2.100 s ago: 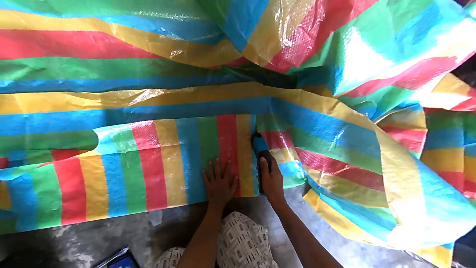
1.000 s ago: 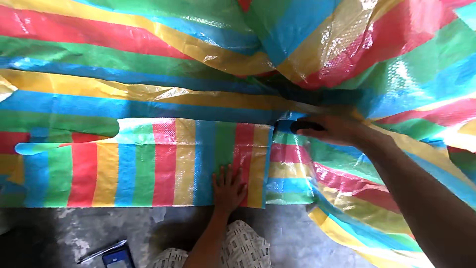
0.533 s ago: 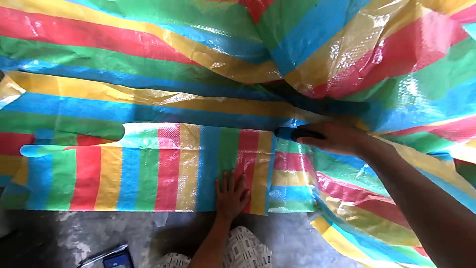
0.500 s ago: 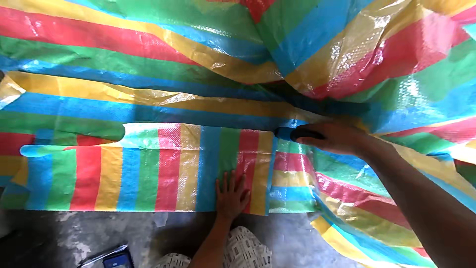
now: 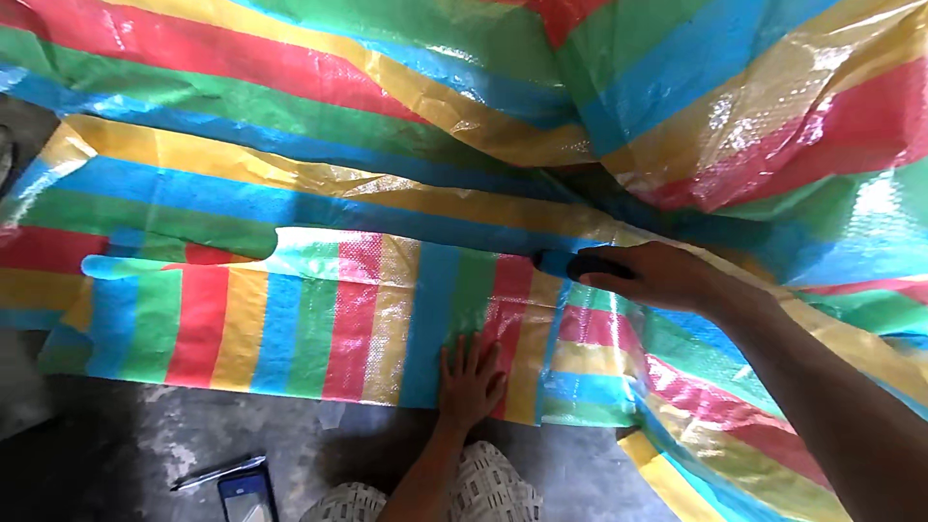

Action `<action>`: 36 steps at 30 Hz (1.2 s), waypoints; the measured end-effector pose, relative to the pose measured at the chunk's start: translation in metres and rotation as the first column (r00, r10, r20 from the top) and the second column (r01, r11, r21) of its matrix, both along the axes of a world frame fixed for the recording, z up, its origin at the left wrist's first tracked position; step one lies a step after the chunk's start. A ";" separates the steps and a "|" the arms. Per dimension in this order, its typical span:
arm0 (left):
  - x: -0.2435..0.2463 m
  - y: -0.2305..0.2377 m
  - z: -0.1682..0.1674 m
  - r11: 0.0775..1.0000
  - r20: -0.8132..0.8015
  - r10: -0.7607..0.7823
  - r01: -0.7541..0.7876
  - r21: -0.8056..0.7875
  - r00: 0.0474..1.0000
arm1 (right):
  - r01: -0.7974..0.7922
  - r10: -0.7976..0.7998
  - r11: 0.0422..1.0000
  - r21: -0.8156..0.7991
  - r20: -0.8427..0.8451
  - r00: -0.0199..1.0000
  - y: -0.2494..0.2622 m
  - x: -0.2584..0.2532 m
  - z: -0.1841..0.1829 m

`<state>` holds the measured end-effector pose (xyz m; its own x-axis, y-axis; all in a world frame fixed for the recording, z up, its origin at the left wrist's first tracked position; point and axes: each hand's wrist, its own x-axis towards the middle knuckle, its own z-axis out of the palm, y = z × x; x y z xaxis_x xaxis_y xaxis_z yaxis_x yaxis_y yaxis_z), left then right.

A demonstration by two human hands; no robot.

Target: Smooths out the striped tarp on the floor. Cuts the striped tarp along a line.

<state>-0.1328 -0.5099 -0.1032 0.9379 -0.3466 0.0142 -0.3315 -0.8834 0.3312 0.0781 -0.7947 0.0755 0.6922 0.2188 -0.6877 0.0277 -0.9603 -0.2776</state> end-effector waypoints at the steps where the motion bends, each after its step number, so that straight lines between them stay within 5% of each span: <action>1: 0.000 0.000 0.000 1.000 -0.002 0.003 -0.003 -0.008 1.000 | 0.000 0.000 1.000 -0.003 -0.004 1.000 0.000 -0.001 0.000; 10: 0.029 0.001 0.055 0.972 -0.379 0.039 -0.123 -0.198 0.925 | 0.037 -0.039 0.999 -0.036 -0.061 0.997 0.003 0.002 0.001; 12: 0.044 0.016 0.061 0.939 -0.277 0.120 -0.199 -0.280 0.953 | 0.045 -0.047 0.998 -0.034 -0.068 0.997 0.004 0.003 0.002; 15: 0.079 0.058 0.057 0.929 -0.104 0.305 -0.320 -0.185 0.947 | 0.035 -0.038 0.998 -0.048 -0.080 0.996 0.005 0.004 0.003; 20: 0.124 0.116 0.033 0.913 -0.144 0.386 -0.399 -0.078 0.911 | 0.006 -0.010 0.998 -0.064 -0.057 0.998 0.004 0.004 0.002; 24: 0.124 0.118 0.006 0.918 -0.065 0.385 -0.389 -0.072 0.921 | 0.018 -0.020 0.998 -0.052 -0.044 0.999 0.004 0.001 0.002; 36: 0.127 0.115 0.003 0.906 -0.150 0.421 -0.423 0.018 0.895 | 0.068 -0.067 0.998 0.008 -0.027 0.997 0.017 0.001 0.002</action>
<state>-0.0058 -0.3953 -0.1001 0.9878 0.0818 -0.1325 0.1250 -0.9242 0.3608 0.0790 -0.7776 0.0780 0.6871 0.1785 -0.7043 -0.0448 -0.9571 -0.2863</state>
